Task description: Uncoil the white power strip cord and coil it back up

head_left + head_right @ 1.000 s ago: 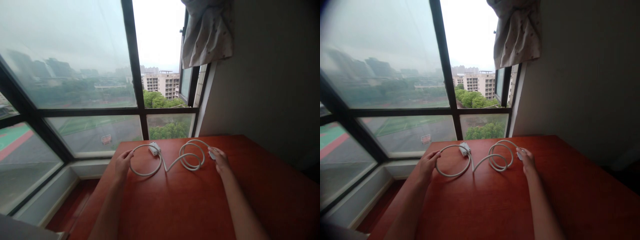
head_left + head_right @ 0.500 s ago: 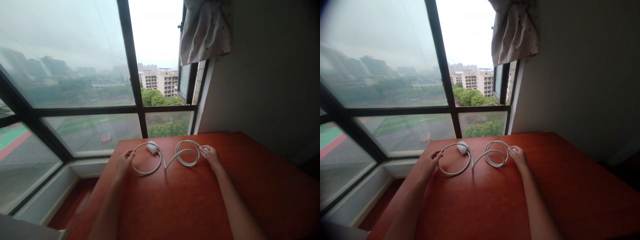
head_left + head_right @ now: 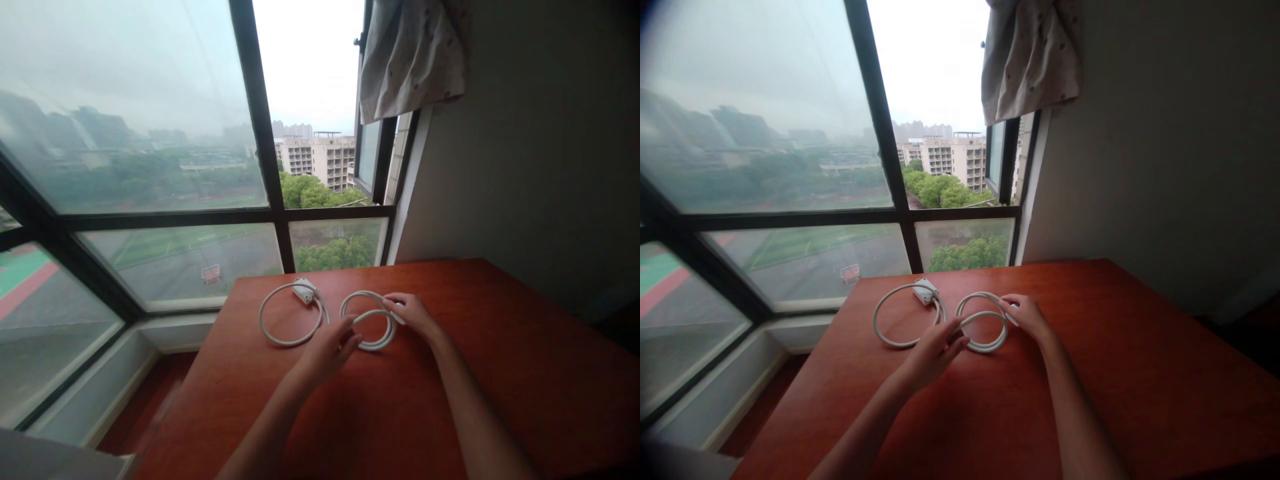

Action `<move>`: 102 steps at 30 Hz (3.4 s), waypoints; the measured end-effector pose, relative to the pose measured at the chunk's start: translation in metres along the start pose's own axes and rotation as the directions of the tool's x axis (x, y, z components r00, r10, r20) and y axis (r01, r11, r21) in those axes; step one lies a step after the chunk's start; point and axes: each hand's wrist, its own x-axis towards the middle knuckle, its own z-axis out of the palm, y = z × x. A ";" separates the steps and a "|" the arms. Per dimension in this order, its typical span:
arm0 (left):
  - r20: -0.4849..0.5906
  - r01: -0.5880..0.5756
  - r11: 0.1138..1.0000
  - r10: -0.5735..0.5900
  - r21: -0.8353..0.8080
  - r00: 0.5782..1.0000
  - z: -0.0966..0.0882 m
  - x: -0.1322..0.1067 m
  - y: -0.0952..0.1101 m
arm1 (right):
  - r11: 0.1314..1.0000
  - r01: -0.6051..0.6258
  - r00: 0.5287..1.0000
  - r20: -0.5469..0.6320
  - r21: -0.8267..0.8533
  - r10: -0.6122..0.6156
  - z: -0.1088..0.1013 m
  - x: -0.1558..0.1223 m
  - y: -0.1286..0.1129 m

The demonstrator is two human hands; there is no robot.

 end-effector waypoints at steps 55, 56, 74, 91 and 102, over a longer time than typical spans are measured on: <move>-0.389 0.494 0.763 -0.341 0.417 0.856 -0.053 0.005 -0.091 | 0.837 -0.252 0.946 -0.305 -0.486 0.108 -0.020 0.005 0.053; -0.385 0.506 0.753 -0.358 0.420 0.851 -0.052 0.009 -0.091 | 0.836 -0.255 0.946 -0.306 -0.486 0.110 -0.019 0.004 0.052; -0.554 0.592 0.781 -0.407 0.201 0.726 -0.100 -0.007 -0.070 | 0.849 -0.266 0.936 -0.334 -0.456 0.114 -0.016 0.005 0.051; -0.335 0.463 0.793 -0.595 -0.397 0.731 -0.096 -0.008 -0.052 | 0.773 -0.196 0.937 -0.348 -0.603 -0.033 -0.013 0.001 0.036; -0.136 0.265 0.904 -0.325 -0.336 0.936 -0.034 0.013 -0.041 | 0.821 0.425 0.839 -0.175 -0.381 -0.515 0.068 -0.028 -0.099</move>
